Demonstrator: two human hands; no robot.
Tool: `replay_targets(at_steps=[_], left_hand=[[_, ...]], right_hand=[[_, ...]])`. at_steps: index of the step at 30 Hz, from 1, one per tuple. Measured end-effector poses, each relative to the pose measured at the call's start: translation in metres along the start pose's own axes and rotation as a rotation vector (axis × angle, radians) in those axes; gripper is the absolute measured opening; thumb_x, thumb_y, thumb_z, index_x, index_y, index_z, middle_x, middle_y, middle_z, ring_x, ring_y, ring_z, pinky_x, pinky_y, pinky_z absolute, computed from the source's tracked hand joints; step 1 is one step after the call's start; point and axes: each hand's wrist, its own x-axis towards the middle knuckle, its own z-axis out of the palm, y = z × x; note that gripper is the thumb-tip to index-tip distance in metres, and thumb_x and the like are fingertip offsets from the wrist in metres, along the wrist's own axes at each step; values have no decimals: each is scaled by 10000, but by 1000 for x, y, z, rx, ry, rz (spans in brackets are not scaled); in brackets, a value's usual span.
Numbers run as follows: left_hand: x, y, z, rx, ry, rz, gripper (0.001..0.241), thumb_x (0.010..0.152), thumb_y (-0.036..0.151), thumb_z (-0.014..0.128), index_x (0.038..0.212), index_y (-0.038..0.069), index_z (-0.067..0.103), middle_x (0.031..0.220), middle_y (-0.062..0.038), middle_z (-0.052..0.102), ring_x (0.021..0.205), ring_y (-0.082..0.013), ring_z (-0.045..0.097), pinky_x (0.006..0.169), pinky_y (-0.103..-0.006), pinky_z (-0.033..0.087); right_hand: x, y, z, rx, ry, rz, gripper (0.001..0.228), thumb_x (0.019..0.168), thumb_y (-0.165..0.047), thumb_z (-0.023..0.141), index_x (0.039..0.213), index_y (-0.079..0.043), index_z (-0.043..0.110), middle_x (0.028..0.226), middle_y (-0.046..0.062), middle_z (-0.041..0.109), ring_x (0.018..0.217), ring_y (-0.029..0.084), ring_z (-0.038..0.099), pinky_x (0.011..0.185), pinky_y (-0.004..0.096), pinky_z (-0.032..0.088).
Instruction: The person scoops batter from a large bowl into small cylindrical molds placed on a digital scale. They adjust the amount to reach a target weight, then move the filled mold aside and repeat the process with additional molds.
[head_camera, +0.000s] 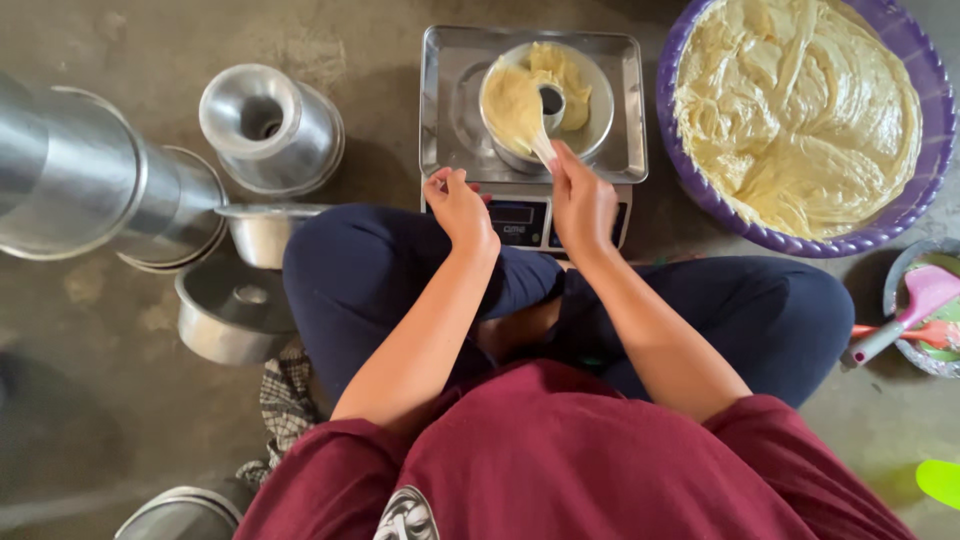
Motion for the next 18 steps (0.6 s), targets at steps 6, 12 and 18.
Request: replay_targets(at_steps=[6, 12, 18], left_hand=[[-14, -41, 5, 9, -46, -149, 213, 947, 182, 574, 1119, 84, 494, 859, -84, 517, 668, -180, 559, 502, -322, 495], [-71, -95, 44, 244, -518, -403, 253, 906, 145, 606, 1135, 39, 625, 902, -39, 603, 710, -127, 607, 574, -276, 546], [-132, -117, 120, 355, -763, -376, 287, 904, 164, 648, 1157, 32, 617, 947, -42, 618, 722, -128, 616, 584, -277, 543]], right_hand=[[42, 11, 3, 1213, -376, 668, 340, 1041, -199, 540, 1366, -184, 641, 658, -80, 424, 480, 25, 336, 386, 173, 251], [55, 28, -124, 1356, -33, 580, 176, 1145, -277, 619, 1036, -143, 585, 720, -12, 481, 544, 60, 399, 434, 183, 277], [6, 48, -277, 40, 367, -118, 327, 1135, -104, 626, 1453, -65, 691, 915, 30, 714, 713, 71, 589, 582, 262, 423]])
